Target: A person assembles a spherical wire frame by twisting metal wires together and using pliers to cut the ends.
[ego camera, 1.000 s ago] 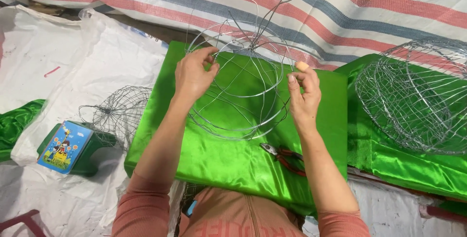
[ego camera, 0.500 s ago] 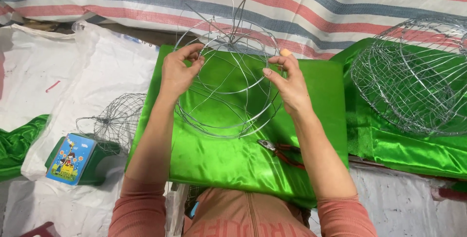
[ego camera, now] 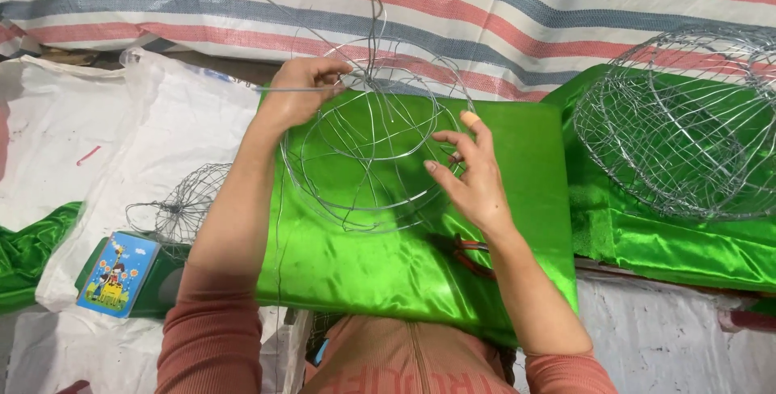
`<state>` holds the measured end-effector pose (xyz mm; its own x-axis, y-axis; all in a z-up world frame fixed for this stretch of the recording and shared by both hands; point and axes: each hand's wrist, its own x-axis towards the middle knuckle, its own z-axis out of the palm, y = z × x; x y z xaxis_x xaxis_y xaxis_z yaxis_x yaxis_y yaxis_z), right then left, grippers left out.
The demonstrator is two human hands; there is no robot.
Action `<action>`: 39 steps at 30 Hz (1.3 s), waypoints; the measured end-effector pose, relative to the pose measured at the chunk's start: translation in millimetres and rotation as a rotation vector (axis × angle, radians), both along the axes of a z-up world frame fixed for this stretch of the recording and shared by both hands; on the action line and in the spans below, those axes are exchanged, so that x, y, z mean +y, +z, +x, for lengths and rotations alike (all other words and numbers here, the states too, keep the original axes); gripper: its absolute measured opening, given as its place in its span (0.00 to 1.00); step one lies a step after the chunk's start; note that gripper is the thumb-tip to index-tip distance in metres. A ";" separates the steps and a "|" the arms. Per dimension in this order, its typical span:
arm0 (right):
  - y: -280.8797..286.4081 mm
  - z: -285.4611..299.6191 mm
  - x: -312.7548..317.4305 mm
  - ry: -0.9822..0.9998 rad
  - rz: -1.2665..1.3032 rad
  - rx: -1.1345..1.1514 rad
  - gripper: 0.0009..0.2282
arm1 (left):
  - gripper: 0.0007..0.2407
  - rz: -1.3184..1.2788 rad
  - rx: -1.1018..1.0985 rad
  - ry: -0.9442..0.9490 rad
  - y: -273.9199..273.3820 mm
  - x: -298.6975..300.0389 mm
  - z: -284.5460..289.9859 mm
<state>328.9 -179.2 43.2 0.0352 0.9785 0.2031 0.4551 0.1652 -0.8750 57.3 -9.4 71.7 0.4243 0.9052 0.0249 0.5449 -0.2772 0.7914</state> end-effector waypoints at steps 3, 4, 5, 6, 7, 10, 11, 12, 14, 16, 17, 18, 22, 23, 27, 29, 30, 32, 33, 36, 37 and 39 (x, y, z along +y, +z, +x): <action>9.3 -7.0 -9.6 -0.044 -0.023 -0.079 0.17 | 0.14 0.048 0.014 0.060 1.9 -6.5 7.4; 9.5 -6.5 -10.0 -0.045 -0.022 -0.078 0.17 | 0.14 0.050 0.014 0.058 3.7 -14.2 8.8; 9.7 -5.6 -10.2 -0.099 -0.011 -0.194 0.15 | 0.13 0.136 0.015 0.193 5.6 -21.8 10.6; 9.8 -5.0 -10.9 -0.157 -0.001 -0.308 0.14 | 0.12 0.223 0.015 0.324 7.7 -29.0 12.7; 0.7 -2.2 -9.2 -0.162 -0.001 -0.306 0.14 | 0.12 0.225 0.016 0.319 5.3 -46.7 14.4; -20.8 1.8 -4.0 -0.211 0.185 -0.336 0.11 | 0.09 0.767 -0.171 0.397 -20.6 -97.9 18.8; -23.6 0.4 -2.6 -0.209 0.243 -0.319 0.10 | 0.08 0.869 -0.187 0.383 -41.3 -113.1 21.1; -26.6 -0.8 -2.0 -0.205 0.300 -0.302 0.09 | 0.07 0.968 -0.204 0.369 -62.6 -129.4 23.1; -31.5 -8.9 -0.4 -0.167 0.378 -0.303 0.11 | 0.09 0.939 -0.183 0.336 -72.3 -153.2 34.2; -32.9 -19.3 0.3 -0.122 0.456 -0.302 0.14 | 0.11 0.910 -0.159 0.308 -75.5 -168.1 41.0; -31.7 -25.2 0.4 -0.130 0.465 -0.339 0.17 | 0.14 0.852 -0.097 0.276 -73.6 -170.3 42.8; -29.3 -30.8 1.9 -0.139 0.478 -0.378 0.21 | 0.16 0.798 -0.037 0.244 -70.9 -170.8 44.9; -43.7 -34.8 9.4 -0.173 0.425 -0.407 0.14 | 0.15 0.784 -0.009 0.247 -87.0 -161.7 39.7; -43.7 -32.9 10.1 -0.170 0.400 -0.406 0.11 | 0.15 0.786 -0.030 0.262 -84.7 -160.1 38.4; -60.8 -29.1 16.9 -0.155 0.323 -0.376 0.10 | 0.18 0.757 -0.081 0.311 -83.8 -157.8 36.0; -64.9 -28.8 16.6 -0.153 0.314 -0.387 0.10 | 0.18 0.748 -0.065 0.318 -76.4 -157.6 39.0; -66.8 -30.3 17.1 -0.144 0.307 -0.396 0.09 | 0.18 0.739 -0.046 0.331 -72.7 -158.3 38.8; -63.4 -31.0 17.2 -0.137 0.311 -0.400 0.09 | 0.15 0.761 -0.014 0.324 -62.0 -147.1 41.0; -61.8 -31.6 17.0 -0.138 0.312 -0.402 0.08 | 0.18 0.781 0.017 0.309 -56.8 -141.8 41.6; -58.0 -30.5 14.6 -0.136 0.313 -0.425 0.08 | 0.16 0.783 0.109 0.318 -66.9 -122.7 50.3; -56.6 -30.2 16.1 -0.133 0.318 -0.427 0.08 | 0.16 0.787 0.107 0.323 -66.1 -121.4 50.5; -55.6 -27.0 15.9 -0.125 0.305 -0.472 0.09 | 0.12 0.732 0.033 0.301 -66.1 -120.1 53.8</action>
